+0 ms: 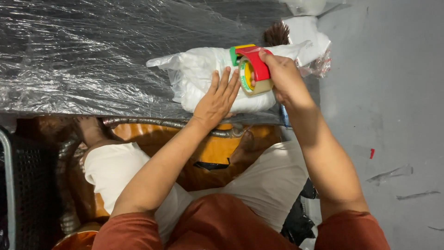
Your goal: The person places a white item inside a plastic bag on a table, uses a vacuum hose to remove air, and seals the bag with tape. The person then folds the sealed package and places it into a black bag.
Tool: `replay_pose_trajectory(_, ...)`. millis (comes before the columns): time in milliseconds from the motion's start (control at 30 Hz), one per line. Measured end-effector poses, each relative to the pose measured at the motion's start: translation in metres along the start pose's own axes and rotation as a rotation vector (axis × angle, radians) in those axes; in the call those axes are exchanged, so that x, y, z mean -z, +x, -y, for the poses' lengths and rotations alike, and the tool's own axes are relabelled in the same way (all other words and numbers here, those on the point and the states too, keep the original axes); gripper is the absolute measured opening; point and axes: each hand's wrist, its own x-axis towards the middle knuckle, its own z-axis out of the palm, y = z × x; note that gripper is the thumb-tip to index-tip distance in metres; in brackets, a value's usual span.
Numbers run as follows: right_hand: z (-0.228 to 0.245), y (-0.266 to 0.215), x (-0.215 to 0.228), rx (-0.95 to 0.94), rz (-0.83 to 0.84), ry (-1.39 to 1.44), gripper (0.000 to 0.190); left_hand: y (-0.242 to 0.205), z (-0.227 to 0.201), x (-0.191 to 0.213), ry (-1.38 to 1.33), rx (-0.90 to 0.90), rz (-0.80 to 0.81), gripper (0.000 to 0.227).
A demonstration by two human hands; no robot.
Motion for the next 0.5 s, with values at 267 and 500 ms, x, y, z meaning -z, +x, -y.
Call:
replay_pose_trajectory(267,0.003,-0.014,-0.012,0.033,-0.021,0.057,0.035,-0.002,0.0,0.008,-0.007,0.093,0.11,0.115)
replay_pose_trajectory(500,0.009,-0.041,-0.023,0.061,-0.037,-0.097,0.04,0.005,0.003,-0.007,-0.133,0.097,0.003,0.125)
